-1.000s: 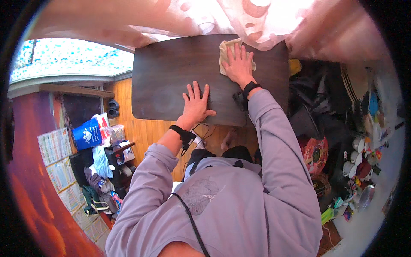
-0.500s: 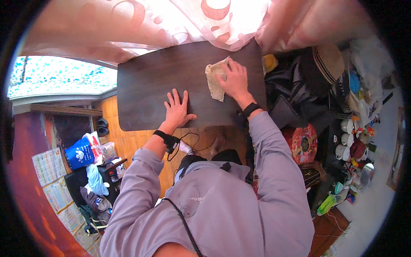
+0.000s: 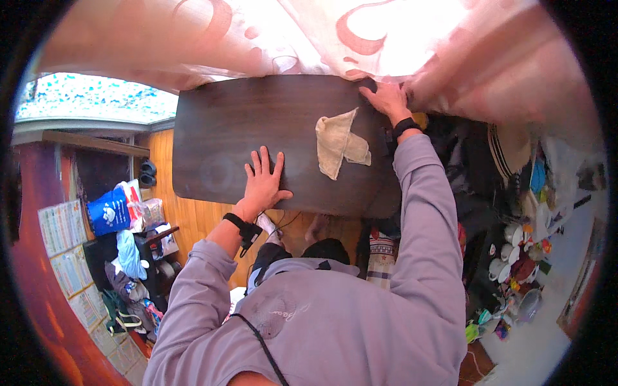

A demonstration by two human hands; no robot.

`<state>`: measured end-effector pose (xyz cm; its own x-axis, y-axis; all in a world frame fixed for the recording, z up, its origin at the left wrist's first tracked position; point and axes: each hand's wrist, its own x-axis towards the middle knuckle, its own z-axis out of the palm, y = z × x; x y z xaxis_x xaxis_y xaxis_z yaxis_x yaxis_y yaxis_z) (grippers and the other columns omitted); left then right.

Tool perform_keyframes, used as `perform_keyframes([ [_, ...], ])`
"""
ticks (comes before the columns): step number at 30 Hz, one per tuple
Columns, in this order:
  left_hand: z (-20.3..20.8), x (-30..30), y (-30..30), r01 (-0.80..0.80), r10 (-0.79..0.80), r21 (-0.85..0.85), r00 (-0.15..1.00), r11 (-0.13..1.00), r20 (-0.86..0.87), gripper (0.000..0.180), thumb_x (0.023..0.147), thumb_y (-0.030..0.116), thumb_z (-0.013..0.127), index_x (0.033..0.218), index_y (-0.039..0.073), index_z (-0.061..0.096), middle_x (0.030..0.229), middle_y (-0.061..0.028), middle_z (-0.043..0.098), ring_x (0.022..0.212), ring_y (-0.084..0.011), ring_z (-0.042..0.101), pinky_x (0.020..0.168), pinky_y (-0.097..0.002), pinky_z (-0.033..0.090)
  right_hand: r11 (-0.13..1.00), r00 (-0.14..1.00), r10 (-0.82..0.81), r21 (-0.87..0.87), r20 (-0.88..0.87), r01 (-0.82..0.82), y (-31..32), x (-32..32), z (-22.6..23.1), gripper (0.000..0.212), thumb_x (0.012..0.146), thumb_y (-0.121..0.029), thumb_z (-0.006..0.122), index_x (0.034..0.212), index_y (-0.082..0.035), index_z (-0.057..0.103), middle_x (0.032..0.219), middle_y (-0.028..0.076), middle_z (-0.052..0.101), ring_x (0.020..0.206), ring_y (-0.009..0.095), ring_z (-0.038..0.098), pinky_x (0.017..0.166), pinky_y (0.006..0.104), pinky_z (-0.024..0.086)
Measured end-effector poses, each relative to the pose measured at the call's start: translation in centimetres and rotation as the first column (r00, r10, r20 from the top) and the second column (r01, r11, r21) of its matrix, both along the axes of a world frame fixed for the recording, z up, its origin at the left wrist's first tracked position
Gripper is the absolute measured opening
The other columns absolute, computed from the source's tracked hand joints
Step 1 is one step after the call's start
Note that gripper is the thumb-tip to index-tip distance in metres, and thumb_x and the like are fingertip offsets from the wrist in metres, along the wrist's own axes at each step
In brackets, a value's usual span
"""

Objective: The person is wiping down a small wooden table with a cloth and then organizing items on and around it, including a hat and a backpack.

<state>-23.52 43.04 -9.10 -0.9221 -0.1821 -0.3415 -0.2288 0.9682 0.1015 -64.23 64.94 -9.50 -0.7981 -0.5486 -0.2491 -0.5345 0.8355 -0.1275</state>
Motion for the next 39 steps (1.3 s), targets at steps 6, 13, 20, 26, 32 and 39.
perform_keyframes([
  [6,0.0,-0.6,-0.1,-0.007,0.007,0.032,1.0,0.999,0.01,0.13,0.076,0.065,0.089,0.175,0.012,0.023,0.175,-0.0417,0.009,0.159,-0.0666,0.014,0.118,-0.0809,0.029,0.999,0.992,-0.034,-0.014,0.125,0.036,-0.3,-4.3,-2.1,0.099,0.097,-0.081,0.053,0.163,-0.008,0.05,0.155,0.027,0.06,0.145,0.044,0.055,0.121,0.053,0.041],
  [13,1.1,-1.0,0.0,-0.015,0.014,0.03,0.999,0.999,0.045,0.13,0.077,0.063,0.089,0.174,0.01,0.021,0.174,-0.0427,0.007,0.158,-0.0681,0.015,0.119,-0.0798,0.03,0.997,0.972,-0.045,0.072,0.23,0.029,-0.7,-6.2,-2.1,0.111,0.095,-0.092,0.038,0.158,-0.003,0.055,0.156,0.028,0.059,0.146,0.044,0.055,0.123,0.0501,0.038],
  [20,1.2,-0.8,0.0,-0.031,0.029,0.055,0.999,0.998,0.029,0.129,0.077,0.061,0.09,0.174,0.011,0.022,0.175,-0.0426,0.008,0.158,-0.0677,0.014,0.119,-0.0801,0.029,0.993,0.916,-0.03,0.119,0.4,-0.02,-2.0,-7.0,-1.4,0.112,0.096,-0.092,0.037,0.158,-0.001,0.054,0.16,0.026,0.056,0.148,0.042,0.053,0.124,0.0428,0.036],
  [26,1.5,-0.5,-0.2,-0.037,0.034,0.048,0.998,0.998,0.049,0.129,0.077,0.061,0.09,0.174,0.01,0.021,0.175,-0.0428,0.007,0.158,-0.0679,0.014,0.119,-0.0803,0.029,0.981,0.999,-0.044,-0.188,-0.004,0.043,-2.2,-3.7,-3.8,0.073,0.106,-0.064,0.05,0.153,-0.01,0.06,0.15,0.022,0.065,0.143,0.041,0.057,0.123,0.0495,0.039],
  [32,0.9,-1.0,0.2,-0.011,0.008,0.067,0.999,0.998,0.046,0.13,0.077,0.061,0.09,0.175,0.01,0.021,0.175,-0.0424,0.005,0.159,-0.068,0.012,0.118,-0.0822,0.028,0.997,0.93,-0.027,-0.075,-0.368,0.0,0.7,-0.3,-6.1,0.057,0.107,-0.049,0.053,0.151,-0.014,0.064,0.163,0.017,0.054,0.152,0.042,0.045,0.121,0.0692,0.031],
  [39,1.1,-0.3,0.3,0.013,-0.015,0.038,0.999,0.999,0.044,0.13,0.081,0.063,0.087,0.175,0.008,0.017,0.175,-0.043,0.004,0.158,-0.0696,0.012,0.117,-0.0824,0.028,0.993,0.958,-0.034,-0.12,-0.285,0.0,1.9,6.8,-4.0,0.055,0.1,-0.028,0.064,0.149,-0.005,0.058,0.161,0.017,0.052,0.152,0.038,0.044,0.117,0.0678,0.04],
])
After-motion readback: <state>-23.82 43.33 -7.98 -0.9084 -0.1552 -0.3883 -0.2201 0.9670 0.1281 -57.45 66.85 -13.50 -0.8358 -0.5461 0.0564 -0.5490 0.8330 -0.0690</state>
